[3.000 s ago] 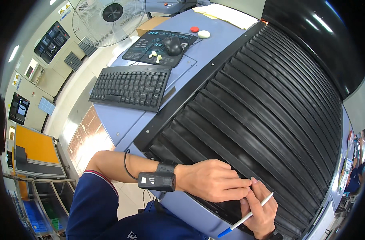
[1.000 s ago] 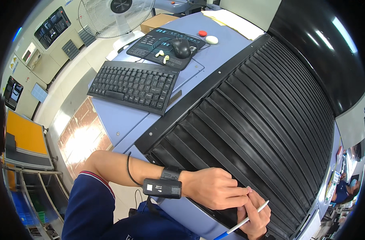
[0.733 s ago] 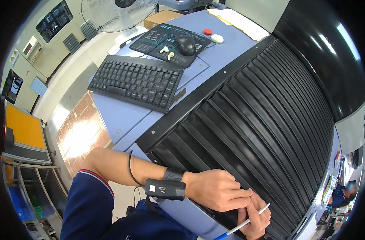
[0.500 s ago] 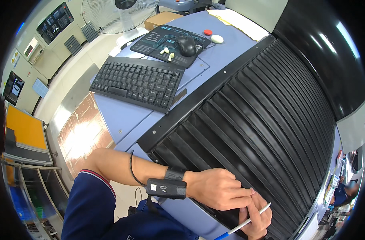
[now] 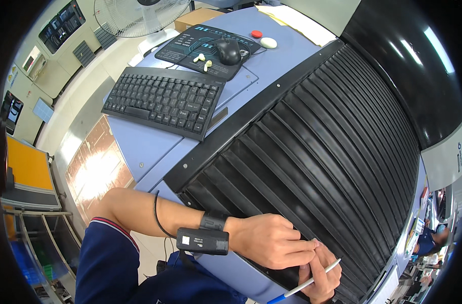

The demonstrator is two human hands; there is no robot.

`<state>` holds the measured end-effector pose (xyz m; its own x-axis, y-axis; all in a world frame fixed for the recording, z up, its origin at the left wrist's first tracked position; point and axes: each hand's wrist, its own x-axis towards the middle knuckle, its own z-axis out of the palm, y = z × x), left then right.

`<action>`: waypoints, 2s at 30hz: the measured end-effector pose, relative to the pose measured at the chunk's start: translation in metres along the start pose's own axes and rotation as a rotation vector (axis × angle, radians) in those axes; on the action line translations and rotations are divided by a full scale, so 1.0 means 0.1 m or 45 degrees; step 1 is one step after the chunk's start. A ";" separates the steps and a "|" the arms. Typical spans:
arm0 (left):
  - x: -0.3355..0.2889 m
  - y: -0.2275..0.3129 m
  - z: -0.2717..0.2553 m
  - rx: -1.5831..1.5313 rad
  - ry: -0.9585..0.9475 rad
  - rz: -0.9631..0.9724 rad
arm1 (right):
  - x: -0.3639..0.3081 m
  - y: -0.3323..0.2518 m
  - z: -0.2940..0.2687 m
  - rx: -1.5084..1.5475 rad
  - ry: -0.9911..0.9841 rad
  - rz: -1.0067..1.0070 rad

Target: The recorder uses a blue pen to mark specific areas on large, flat metal sheets after placing them on an inspection machine.

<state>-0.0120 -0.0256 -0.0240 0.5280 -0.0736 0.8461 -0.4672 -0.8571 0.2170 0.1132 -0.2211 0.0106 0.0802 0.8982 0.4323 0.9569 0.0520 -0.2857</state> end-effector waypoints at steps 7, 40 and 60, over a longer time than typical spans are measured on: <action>-0.01 0.01 0.00 -0.022 0.017 -0.021 | 0.00 -0.05 0.00 -0.025 0.012 0.023; 0.02 -0.06 0.04 0.014 -0.020 0.151 | -0.02 -0.07 -0.08 -0.008 0.078 -0.109; -0.03 -0.11 0.07 -0.075 -0.106 0.108 | 0.00 -0.12 -0.04 -0.074 0.027 -0.028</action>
<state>-0.0034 -0.0192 -0.0323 0.5406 -0.1887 0.8199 -0.5521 -0.8149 0.1765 0.1033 -0.2240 0.0174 0.0645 0.8878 0.4557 0.9731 0.0453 -0.2259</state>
